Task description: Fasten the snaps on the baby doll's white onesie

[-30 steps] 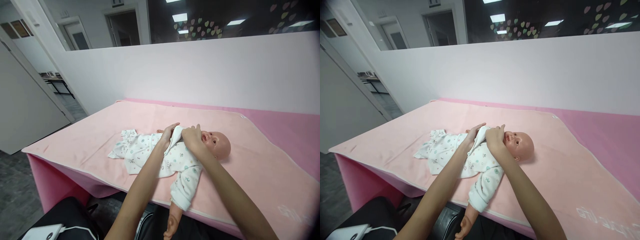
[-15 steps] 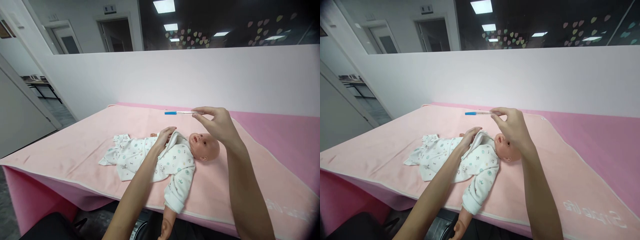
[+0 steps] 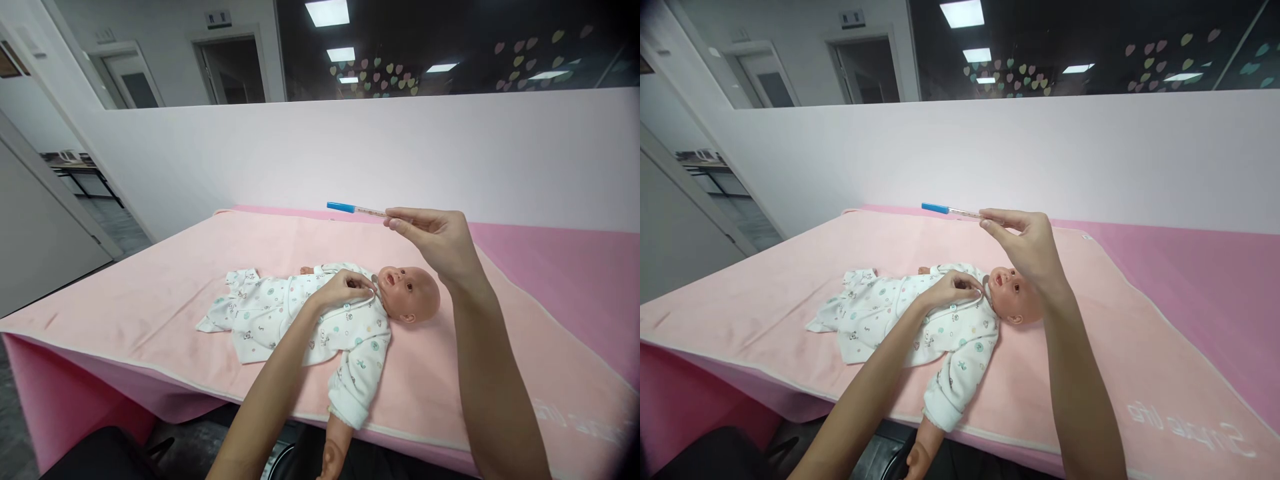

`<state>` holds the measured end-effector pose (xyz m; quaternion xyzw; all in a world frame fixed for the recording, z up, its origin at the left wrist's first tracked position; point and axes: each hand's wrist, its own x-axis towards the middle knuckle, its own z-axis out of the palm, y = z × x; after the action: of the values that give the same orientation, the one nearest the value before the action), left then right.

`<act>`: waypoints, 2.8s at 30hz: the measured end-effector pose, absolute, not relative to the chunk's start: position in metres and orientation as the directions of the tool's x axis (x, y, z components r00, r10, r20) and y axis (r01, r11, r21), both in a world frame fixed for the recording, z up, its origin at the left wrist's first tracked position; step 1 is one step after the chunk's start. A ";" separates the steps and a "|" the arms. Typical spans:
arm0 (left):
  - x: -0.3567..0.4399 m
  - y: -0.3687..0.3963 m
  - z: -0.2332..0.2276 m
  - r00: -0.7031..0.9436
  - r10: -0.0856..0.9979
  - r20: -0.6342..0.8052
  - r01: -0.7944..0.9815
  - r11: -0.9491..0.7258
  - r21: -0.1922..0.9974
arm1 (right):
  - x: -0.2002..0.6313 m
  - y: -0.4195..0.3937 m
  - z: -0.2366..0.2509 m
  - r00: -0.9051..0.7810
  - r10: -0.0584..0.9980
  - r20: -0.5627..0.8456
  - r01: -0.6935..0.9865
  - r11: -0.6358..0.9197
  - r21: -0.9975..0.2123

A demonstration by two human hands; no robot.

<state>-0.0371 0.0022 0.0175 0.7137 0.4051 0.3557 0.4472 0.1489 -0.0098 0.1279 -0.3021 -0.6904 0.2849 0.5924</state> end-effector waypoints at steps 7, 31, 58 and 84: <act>-0.038 0.005 0.016 0.426 0.890 0.164 0.166 -0.255 0.952 | 0.151 -0.009 0.127 -0.119 0.763 0.635 0.058 0.644 -0.763; -0.040 0.008 0.013 0.427 0.890 0.162 0.146 -0.244 0.959 | 0.223 -0.055 0.060 -0.103 0.895 0.433 0.403 0.436 -0.805; -0.048 0.006 0.012 0.040 0.987 0.157 -0.157 -0.149 0.976 | 0.081 -0.025 -0.034 -0.179 0.607 0.775 0.683 0.643 -0.346; -0.051 -0.009 0.018 0.356 0.911 0.209 0.220 -0.299 0.929 | 0.088 -0.027 -0.040 0.148 0.744 0.651 0.220 0.617 -0.755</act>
<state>-0.0507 -0.0095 0.0183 0.7002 0.4036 0.3988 0.4333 0.0884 -0.0268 -0.0404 -0.3884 -0.6207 0.2013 0.6507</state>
